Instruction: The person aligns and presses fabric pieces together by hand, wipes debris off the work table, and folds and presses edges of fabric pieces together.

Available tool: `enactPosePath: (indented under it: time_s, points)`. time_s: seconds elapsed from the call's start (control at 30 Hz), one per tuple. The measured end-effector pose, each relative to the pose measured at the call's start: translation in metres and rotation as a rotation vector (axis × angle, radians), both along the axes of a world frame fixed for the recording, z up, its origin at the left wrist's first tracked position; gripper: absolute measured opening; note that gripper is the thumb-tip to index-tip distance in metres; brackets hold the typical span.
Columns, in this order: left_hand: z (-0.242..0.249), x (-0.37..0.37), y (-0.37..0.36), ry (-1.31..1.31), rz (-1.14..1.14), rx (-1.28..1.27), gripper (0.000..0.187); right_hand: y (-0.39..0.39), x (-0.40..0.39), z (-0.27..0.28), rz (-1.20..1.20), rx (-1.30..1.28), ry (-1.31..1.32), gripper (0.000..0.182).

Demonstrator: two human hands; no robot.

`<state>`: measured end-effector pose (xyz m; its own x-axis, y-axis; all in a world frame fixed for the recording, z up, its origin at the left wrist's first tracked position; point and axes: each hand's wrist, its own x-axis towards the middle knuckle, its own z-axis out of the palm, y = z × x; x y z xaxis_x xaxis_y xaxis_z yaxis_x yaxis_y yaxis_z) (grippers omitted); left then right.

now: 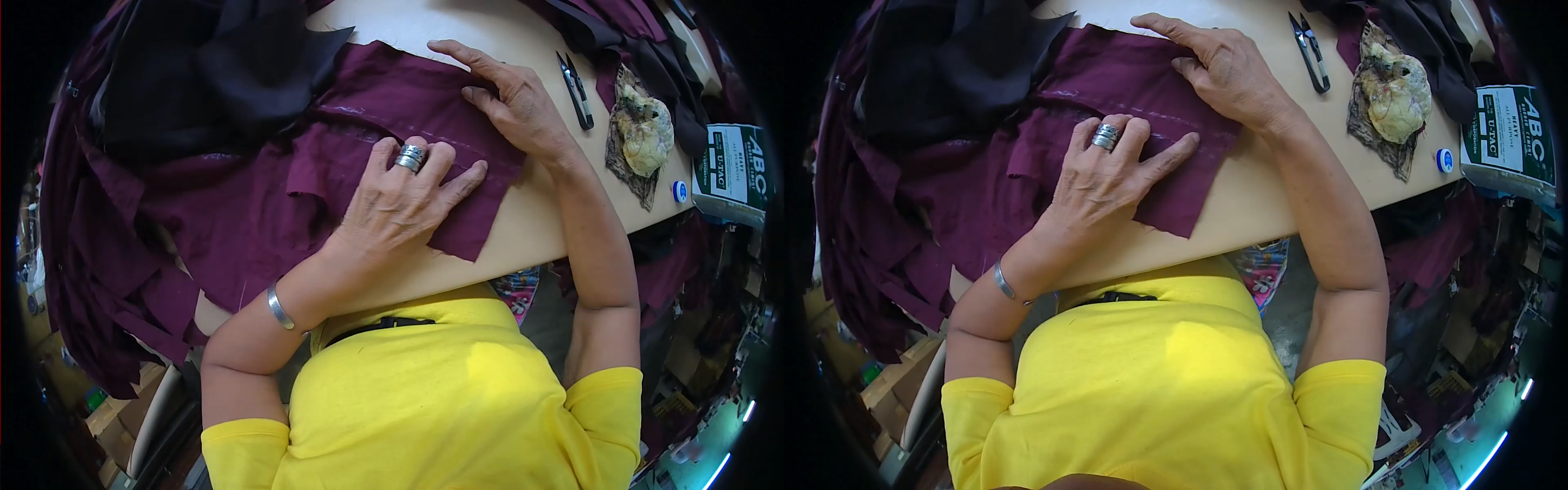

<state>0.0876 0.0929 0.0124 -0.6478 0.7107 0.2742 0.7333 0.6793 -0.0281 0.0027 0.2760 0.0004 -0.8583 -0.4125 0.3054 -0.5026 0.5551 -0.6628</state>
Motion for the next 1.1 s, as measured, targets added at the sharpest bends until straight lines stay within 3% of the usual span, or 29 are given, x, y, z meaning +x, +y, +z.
enactPosePath:
  time_s: [0.1, 0.27, 0.47, 0.5, 0.6, 0.7, 0.73, 0.87, 1.07, 1.1]
  points:
    - [-0.001, 0.001, 0.0, -0.019, 0.004, 0.028, 0.05, 0.001, -0.002, -0.004, 0.017, -0.009, 0.103, 0.057]
    - [-0.01, -0.007, -0.013, -0.047, 0.096, 0.285, 0.049, 0.002, 0.0, -0.001, 0.022, -0.023, 0.005, 0.055]
    - [-0.014, -0.008, -0.022, -0.006, 0.036, 0.166, 0.035, 0.004, -0.002, 0.001, 0.028, -0.059, -0.105, 0.054]
    - [-0.014, -0.007, -0.022, -0.012, 0.037, 0.156, 0.04, 0.005, -0.001, 0.003, 0.037, -0.048, -0.105, 0.054]
    - [-0.008, -0.005, -0.023, -0.02, 0.043, 0.118, 0.054, 0.01, -0.001, 0.013, 0.042, 0.142, -0.136, 0.064]
    - [-0.008, -0.005, -0.022, -0.037, 0.059, 0.117, 0.056, 0.01, 0.0, 0.01, 0.106, 0.196, 0.188, 0.079]
    - [-0.011, -0.005, -0.022, -0.05, 0.066, 0.152, 0.056, 0.011, 0.005, 0.013, 0.1, 0.361, 0.081, 0.092]
    - [-0.015, -0.005, -0.021, -0.05, 0.069, 0.207, 0.038, 0.016, 0.022, 0.019, 0.096, 0.49, 0.092, 0.095]
    - [-0.006, -0.007, -0.034, -0.048, 0.084, 0.352, 0.034, 0.029, 0.019, 0.038, 0.183, 0.578, -0.015, 0.09]
    - [-0.007, -0.007, -0.036, -0.063, 0.08, 0.34, 0.034, 0.024, 0.012, 0.036, 0.162, 0.496, -0.017, 0.09]
